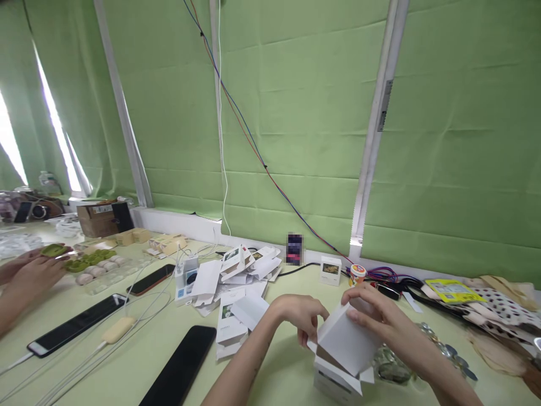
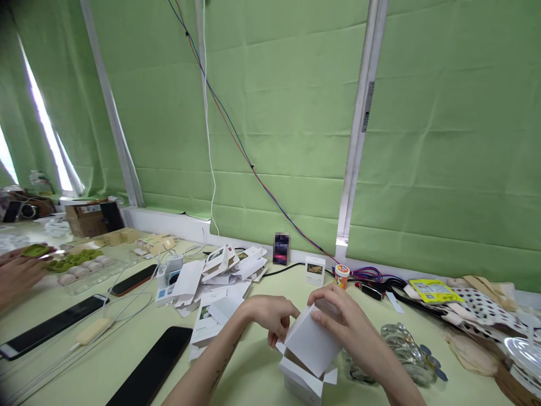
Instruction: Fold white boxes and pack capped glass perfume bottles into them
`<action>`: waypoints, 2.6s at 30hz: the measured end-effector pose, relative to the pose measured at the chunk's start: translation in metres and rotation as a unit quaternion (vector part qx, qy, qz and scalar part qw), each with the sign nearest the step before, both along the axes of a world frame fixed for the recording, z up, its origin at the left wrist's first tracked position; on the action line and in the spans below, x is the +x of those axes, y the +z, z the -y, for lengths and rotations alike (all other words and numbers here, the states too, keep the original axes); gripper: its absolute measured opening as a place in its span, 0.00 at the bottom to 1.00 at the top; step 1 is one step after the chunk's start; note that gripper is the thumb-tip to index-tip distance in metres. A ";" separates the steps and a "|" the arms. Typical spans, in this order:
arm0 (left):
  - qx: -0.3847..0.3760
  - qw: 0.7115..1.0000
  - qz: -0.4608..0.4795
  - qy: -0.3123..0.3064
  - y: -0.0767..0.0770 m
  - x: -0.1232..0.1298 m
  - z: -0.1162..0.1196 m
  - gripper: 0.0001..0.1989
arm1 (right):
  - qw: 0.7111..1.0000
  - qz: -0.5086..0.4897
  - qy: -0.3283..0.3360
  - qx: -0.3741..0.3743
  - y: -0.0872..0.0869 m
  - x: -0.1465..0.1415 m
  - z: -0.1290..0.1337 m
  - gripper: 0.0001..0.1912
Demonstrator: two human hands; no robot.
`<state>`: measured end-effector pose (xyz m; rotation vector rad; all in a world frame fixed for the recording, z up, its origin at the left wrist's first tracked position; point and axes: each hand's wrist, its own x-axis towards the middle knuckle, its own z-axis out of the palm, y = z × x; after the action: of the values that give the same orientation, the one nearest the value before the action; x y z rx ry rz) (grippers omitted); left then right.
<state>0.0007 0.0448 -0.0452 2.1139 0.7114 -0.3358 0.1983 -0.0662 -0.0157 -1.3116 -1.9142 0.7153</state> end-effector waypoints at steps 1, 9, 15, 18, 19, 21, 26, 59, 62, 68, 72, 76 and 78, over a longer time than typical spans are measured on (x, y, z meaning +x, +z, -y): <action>-0.003 1.000 0.005 0.004 0.000 0.000 0.000 0.15 | 1.000 0.013 0.002 0.003 0.000 0.000 0.000 0.07; -0.007 1.000 0.026 0.002 -0.001 0.002 0.001 0.10 | 0.990 0.136 -0.003 0.029 0.001 -0.009 0.006 0.06; 0.029 0.999 0.026 -0.001 0.000 0.001 0.002 0.10 | 0.987 0.158 0.005 0.033 0.001 -0.016 0.010 0.07; 0.025 0.999 0.024 -0.003 0.000 0.001 0.003 0.08 | 0.988 0.151 0.019 0.024 0.002 -0.015 0.012 0.07; 0.025 0.999 0.025 -0.003 0.000 0.001 0.003 0.08 | 0.989 0.147 0.024 0.020 0.003 -0.015 0.012 0.07; 0.025 0.999 0.030 0.000 0.000 0.001 0.003 0.09 | 0.989 0.141 0.030 0.016 0.004 -0.014 0.013 0.07; 0.016 0.999 0.046 0.003 0.002 0.001 0.004 0.07 | 0.989 0.143 0.034 0.011 0.005 -0.014 0.013 0.07; 0.040 0.999 0.013 -0.012 0.002 0.004 0.006 0.12 | 0.985 0.167 0.030 0.013 0.006 -0.014 0.011 0.09; 0.042 0.999 -0.004 -0.004 0.003 0.005 0.007 0.17 | 0.986 0.166 0.028 0.017 0.004 -0.015 0.010 0.11; 0.037 0.998 -0.039 -0.011 -0.001 0.011 0.006 0.21 | 0.985 0.170 0.026 0.027 0.000 -0.011 0.006 0.11; 0.077 0.995 -0.055 -0.040 -0.005 0.016 0.007 0.12 | 0.980 0.191 0.040 0.030 -0.005 -0.021 0.006 0.13; 0.111 0.991 -0.060 -0.043 -0.005 0.014 0.005 0.10 | 0.976 0.204 0.079 0.006 -0.012 -0.036 0.010 0.15; 0.094 0.994 -0.040 -0.031 -0.003 0.011 0.004 0.10 | 0.975 0.190 0.110 -0.016 -0.015 -0.038 0.011 0.16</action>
<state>0.0113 0.0410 -0.0486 2.3143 0.7499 -0.4017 0.1606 -0.0771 -0.0305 -1.3431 -2.3932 0.6363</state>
